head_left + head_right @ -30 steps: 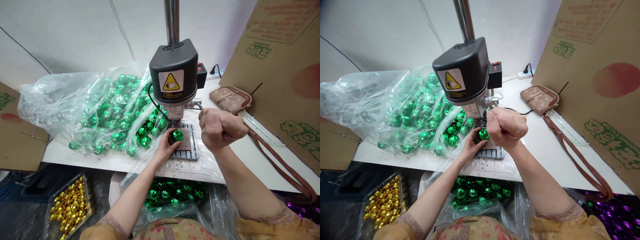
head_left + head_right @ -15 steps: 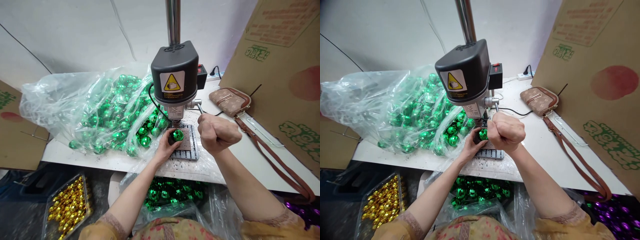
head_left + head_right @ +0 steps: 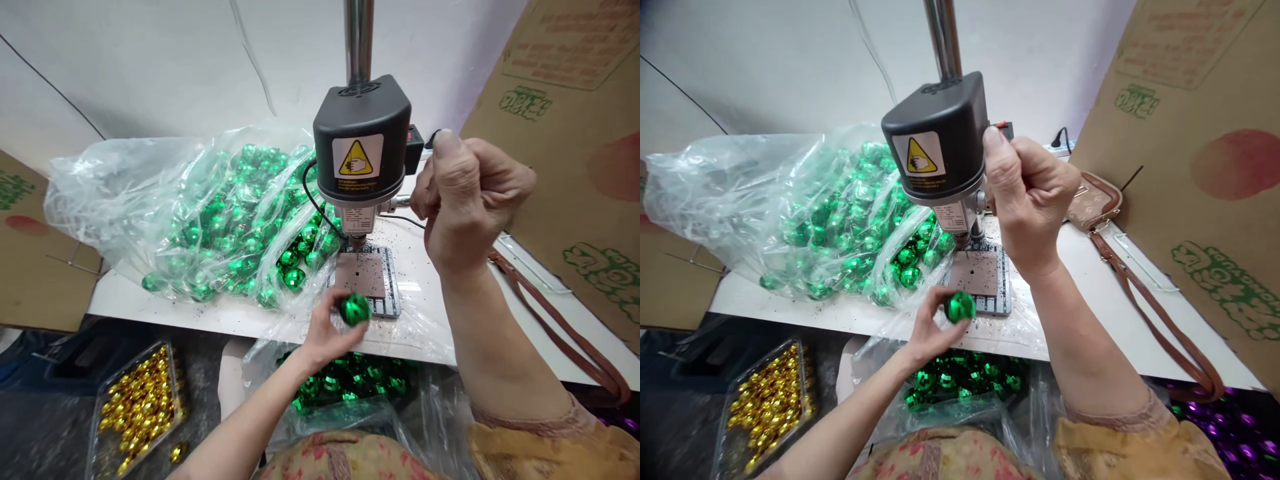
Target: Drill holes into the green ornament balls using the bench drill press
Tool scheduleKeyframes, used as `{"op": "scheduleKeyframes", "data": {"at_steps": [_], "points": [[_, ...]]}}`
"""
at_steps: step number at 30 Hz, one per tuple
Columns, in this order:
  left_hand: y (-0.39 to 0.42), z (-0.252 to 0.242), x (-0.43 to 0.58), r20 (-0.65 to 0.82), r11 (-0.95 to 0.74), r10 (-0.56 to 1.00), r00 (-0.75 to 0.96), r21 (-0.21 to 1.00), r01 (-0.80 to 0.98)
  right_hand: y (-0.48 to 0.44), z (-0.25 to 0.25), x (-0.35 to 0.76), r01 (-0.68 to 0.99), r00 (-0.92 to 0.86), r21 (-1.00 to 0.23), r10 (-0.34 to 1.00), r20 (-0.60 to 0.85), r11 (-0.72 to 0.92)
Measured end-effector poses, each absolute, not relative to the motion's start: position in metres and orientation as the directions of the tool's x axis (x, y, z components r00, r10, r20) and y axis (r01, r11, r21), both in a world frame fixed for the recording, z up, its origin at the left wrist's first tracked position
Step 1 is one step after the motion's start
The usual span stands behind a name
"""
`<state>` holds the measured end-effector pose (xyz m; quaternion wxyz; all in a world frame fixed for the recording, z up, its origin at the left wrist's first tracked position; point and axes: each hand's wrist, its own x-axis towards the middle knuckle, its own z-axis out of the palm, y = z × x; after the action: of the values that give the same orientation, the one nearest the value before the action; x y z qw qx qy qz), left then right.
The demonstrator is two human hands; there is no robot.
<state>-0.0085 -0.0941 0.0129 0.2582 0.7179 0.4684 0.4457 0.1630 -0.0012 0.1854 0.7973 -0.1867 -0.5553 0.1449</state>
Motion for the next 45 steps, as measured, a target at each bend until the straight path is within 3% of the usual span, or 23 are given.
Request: {"op": "scheduleKeyframes", "data": {"at_steps": [3, 5, 7, 11, 13, 15, 17, 20, 24, 27, 29, 32, 36, 41, 45], "points": [[-0.137, 0.013, -0.026, 0.326, -0.637, 0.752, 0.573, 0.580, 0.507, -0.001, 0.184, 0.163, -0.061, 0.341, -0.437, 0.430, 0.836, 0.897], [-0.152, 0.011, -0.039, 0.263, -0.718, 0.671, 0.693, 0.460, 0.522, -0.001, 0.183, 0.163, -0.041, 0.345, -0.437, 0.423, 0.838, 0.898], [-0.149, 0.010, -0.054, 0.311, -0.721, 0.684, 0.660, 0.426, 0.546, -0.001, 0.182, 0.162, 0.011, 0.356, -0.450, 0.417, 0.836, 0.893], [-0.100, 0.017, -0.087, 0.497, -0.522, 0.809, 0.315, 0.359, 0.774, -0.002, 0.180, 0.162, 0.039, 0.366, -0.465, 0.421, 0.830, 0.884], [-0.068, 0.020, -0.104, 0.460, -0.391, 0.849, 0.261, 0.214, 0.895, -0.002, 0.179, 0.162, 0.025, 0.371, -0.468, 0.426, 0.825, 0.883], [-0.044, 0.022, -0.116, 0.356, -0.363, 0.881, 0.313, 0.081, 0.928, -0.002, 0.179, 0.163, 0.027, 0.371, -0.474, 0.432, 0.822, 0.880], [-0.031, 0.024, -0.123, 0.282, -0.370, 0.894, 0.348, 0.029, 0.929, -0.002, 0.178, 0.163, 0.030, 0.366, -0.476, 0.433, 0.823, 0.879], [-0.031, 0.029, -0.122, 0.351, -0.337, 0.896, 0.271, 0.142, 0.931, -0.002, 0.179, 0.164, 0.033, 0.355, -0.469, 0.428, 0.831, 0.883], [-0.045, 0.042, -0.102, 0.477, -0.348, 0.877, 0.062, 0.540, 0.766, -0.002, 0.179, 0.164, 0.026, 0.361, -0.452, 0.414, 0.836, 0.891], [-0.050, 0.046, -0.075, 0.390, -0.390, 0.915, 0.102, 0.793, 0.468, -0.002, 0.179, 0.163, 0.046, 0.370, -0.440, 0.394, 0.841, 0.897], [-0.047, 0.043, -0.056, 0.283, -0.332, 0.941, 0.188, 0.884, 0.329, -0.001, 0.178, 0.163, 0.071, 0.362, -0.443, 0.391, 0.846, 0.894], [-0.036, 0.033, -0.034, 0.183, -0.236, 0.964, 0.190, 0.921, 0.309, -0.002, 0.177, 0.163, 0.076, 0.348, -0.453, 0.402, 0.847, 0.888], [-0.023, 0.029, -0.022, 0.173, -0.200, 0.980, 0.103, 0.889, 0.413, -0.003, 0.178, 0.163, 0.048, 0.342, -0.492, 0.449, 0.825, 0.869], [-0.019, 0.036, -0.017, 0.196, -0.245, 0.969, 0.149, 0.823, 0.512, -0.006, 0.180, 0.161, -0.001, 0.355, -0.448, 0.419, 0.836, 0.894], [-0.016, 0.034, -0.014, 0.262, -0.324, 0.946, 0.191, 0.760, 0.562, -0.007, 0.181, 0.161, 0.071, 0.353, -0.487, 0.435, 0.829, 0.870]]}}
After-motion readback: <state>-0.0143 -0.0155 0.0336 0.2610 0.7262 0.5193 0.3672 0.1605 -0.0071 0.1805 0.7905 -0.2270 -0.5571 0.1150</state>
